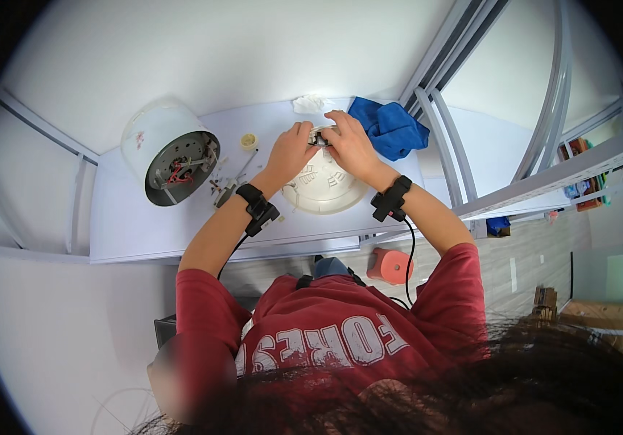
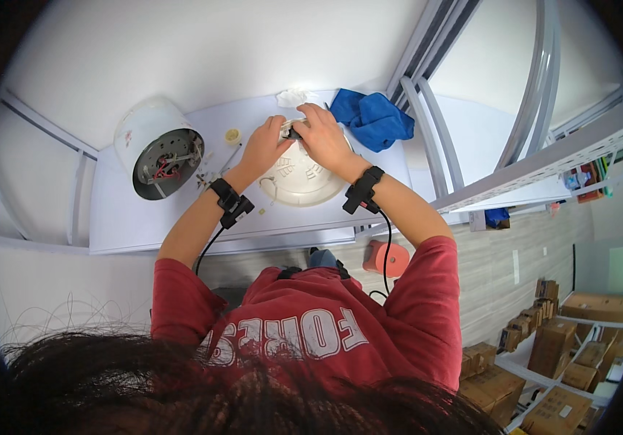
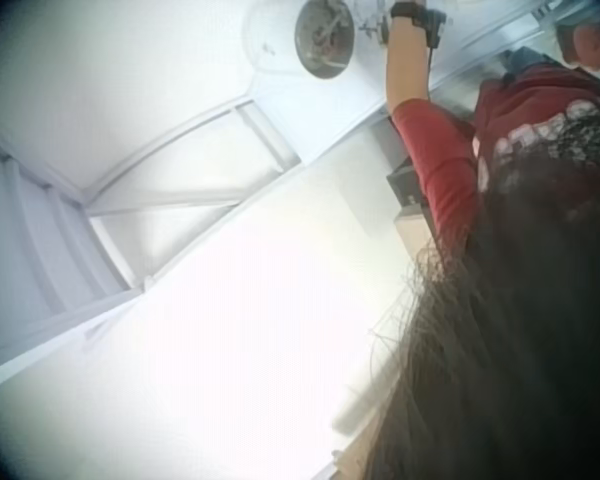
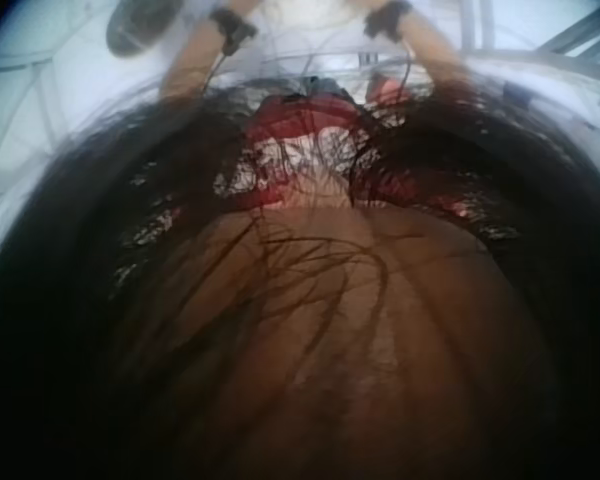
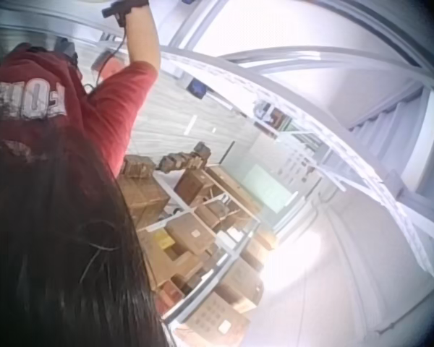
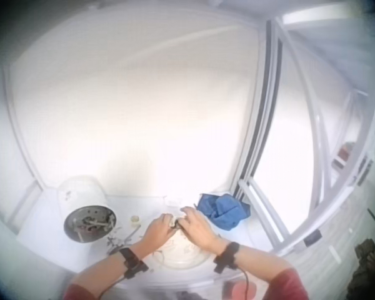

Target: The person works on the internal wiring of a white appliance, likely a rice cooker, using a screwdriver to adjust components and wires. They manipulate the internal parts and later handle a white plastic lid or cover, placing it on the table.

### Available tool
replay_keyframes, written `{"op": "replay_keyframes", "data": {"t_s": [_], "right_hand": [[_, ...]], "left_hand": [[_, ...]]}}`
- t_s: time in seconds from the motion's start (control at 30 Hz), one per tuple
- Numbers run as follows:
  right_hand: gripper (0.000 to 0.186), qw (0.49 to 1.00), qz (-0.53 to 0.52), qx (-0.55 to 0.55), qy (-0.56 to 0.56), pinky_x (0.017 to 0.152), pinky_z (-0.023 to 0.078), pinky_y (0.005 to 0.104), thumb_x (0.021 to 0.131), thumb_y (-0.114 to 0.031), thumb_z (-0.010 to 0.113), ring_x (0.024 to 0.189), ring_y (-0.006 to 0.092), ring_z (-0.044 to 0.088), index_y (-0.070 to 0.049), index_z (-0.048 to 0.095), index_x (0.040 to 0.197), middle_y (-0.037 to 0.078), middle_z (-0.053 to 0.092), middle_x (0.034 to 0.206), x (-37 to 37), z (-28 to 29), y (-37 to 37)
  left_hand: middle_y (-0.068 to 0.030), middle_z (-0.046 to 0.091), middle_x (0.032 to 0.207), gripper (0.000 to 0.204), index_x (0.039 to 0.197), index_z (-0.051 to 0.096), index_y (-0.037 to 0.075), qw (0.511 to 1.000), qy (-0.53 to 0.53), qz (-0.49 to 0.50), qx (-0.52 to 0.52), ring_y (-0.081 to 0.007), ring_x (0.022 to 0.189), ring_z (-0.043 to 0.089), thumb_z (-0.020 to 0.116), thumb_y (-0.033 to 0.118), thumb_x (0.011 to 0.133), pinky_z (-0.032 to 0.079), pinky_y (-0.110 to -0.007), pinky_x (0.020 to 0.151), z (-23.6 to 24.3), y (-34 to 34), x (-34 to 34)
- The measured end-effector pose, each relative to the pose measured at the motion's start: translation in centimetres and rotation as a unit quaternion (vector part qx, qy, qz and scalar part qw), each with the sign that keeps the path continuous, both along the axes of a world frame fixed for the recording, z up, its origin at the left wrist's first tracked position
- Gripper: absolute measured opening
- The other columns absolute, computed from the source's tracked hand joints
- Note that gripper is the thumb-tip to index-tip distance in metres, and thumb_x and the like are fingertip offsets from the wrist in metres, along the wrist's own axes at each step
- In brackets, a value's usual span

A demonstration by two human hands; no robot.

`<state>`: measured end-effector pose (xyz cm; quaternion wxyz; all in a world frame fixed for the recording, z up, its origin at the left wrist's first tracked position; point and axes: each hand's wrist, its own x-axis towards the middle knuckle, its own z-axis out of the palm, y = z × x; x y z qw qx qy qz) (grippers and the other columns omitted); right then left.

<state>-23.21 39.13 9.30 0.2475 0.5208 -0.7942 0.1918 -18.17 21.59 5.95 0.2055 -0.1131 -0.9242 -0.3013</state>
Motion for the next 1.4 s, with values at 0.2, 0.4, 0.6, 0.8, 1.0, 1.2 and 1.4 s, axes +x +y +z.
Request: {"op": "replay_keyframes", "data": {"t_s": [0.2, 0.4, 0.6, 0.8, 1.0, 1.2, 1.4], "right_hand": [[0.051, 0.996, -0.036, -0.035, -0.074, 0.091, 0.043, 0.0415, 0.066, -0.001, 0.071, 0.104, 0.0357, 0.052, -0.002, 0.050, 0.113, 0.017, 0.051, 0.118, 0.1, -0.7, -0.5], [0.042, 1.000, 0.000, 0.007, -0.012, 0.085, 0.045, 0.0391, 0.070, -0.002, 0.068, 0.094, 0.0311, 0.056, -0.002, 0.054, 0.110, 0.013, 0.059, 0.099, -1.3, -0.6, -0.2], [0.037, 1.000, 0.005, 0.021, -0.022, 0.080, 0.046, 0.0384, 0.071, -0.002, 0.067, 0.088, 0.0297, 0.056, -0.003, 0.055, 0.106, 0.012, 0.059, 0.096, -1.5, -0.8, -0.1], [0.039, 0.999, -0.004, 0.019, -0.029, 0.079, 0.045, 0.0383, 0.070, -0.004, 0.068, 0.088, 0.0296, 0.056, -0.003, 0.055, 0.107, 0.011, 0.058, 0.095, -1.5, -0.4, -0.6], [0.039, 0.997, -0.010, 0.038, -0.064, 0.076, 0.046, 0.0383, 0.073, -0.007, 0.068, 0.086, 0.0294, 0.057, -0.003, 0.055, 0.110, 0.011, 0.060, 0.095, -2.0, -0.3, -0.6], [0.030, 0.996, -0.001, 0.051, -0.072, 0.073, 0.047, 0.0397, 0.074, -0.009, 0.068, 0.081, 0.0313, 0.059, -0.004, 0.056, 0.102, 0.013, 0.061, 0.087, -2.7, -0.6, -0.7], [0.027, 0.986, -0.011, 0.047, -0.162, 0.070, 0.047, 0.0428, 0.076, -0.013, 0.069, 0.082, 0.0348, 0.059, -0.002, 0.057, 0.098, 0.016, 0.061, 0.085, -3.7, -1.4, -0.8]], "left_hand": [[-0.0162, 0.057, 0.095, 0.037, 0.107, 0.049, 0.002, 0.999, 0.039, 0.018, 0.006, -0.0362, 0.084, 0.057, 0.068, 0.011, 0.077, 0.046, -0.043, 0.069, -0.1, -0.2, -0.1], [-0.0133, 0.058, 0.094, 0.030, 0.103, 0.054, 0.003, 0.999, 0.050, 0.005, 0.003, -0.0352, 0.082, 0.058, 0.067, 0.008, 0.077, 0.047, -0.042, 0.069, 0.4, -0.4, 0.1], [-0.0123, 0.058, 0.092, 0.027, 0.101, 0.054, 0.004, 0.999, 0.044, 0.009, -0.005, -0.0341, 0.080, 0.058, 0.066, 0.007, 0.077, 0.047, -0.041, 0.067, 0.1, -0.4, -0.1], [-0.0127, 0.058, 0.092, 0.027, 0.101, 0.054, 0.004, 0.999, 0.044, 0.017, -0.006, -0.0338, 0.079, 0.058, 0.066, 0.008, 0.077, 0.047, -0.041, 0.067, -0.2, -0.6, -0.4], [-0.0129, 0.059, 0.095, 0.033, 0.109, 0.055, 0.005, 0.999, 0.044, 0.011, 0.010, -0.0338, 0.081, 0.059, 0.066, 0.011, 0.078, 0.048, -0.040, 0.069, 0.1, -0.3, -0.5], [-0.0126, 0.060, 0.095, 0.035, 0.111, 0.056, 0.005, 0.999, 0.042, -0.018, 0.007, -0.0333, 0.082, 0.059, 0.066, 0.015, 0.080, 0.047, -0.040, 0.070, -0.1, -0.9, -0.9], [-0.0132, 0.061, 0.094, 0.039, 0.114, 0.054, 0.005, 1.000, 0.013, -0.007, -0.021, -0.0336, 0.082, 0.060, 0.067, 0.014, 0.079, 0.047, -0.042, 0.071, -0.7, -1.0, -1.8]]}}
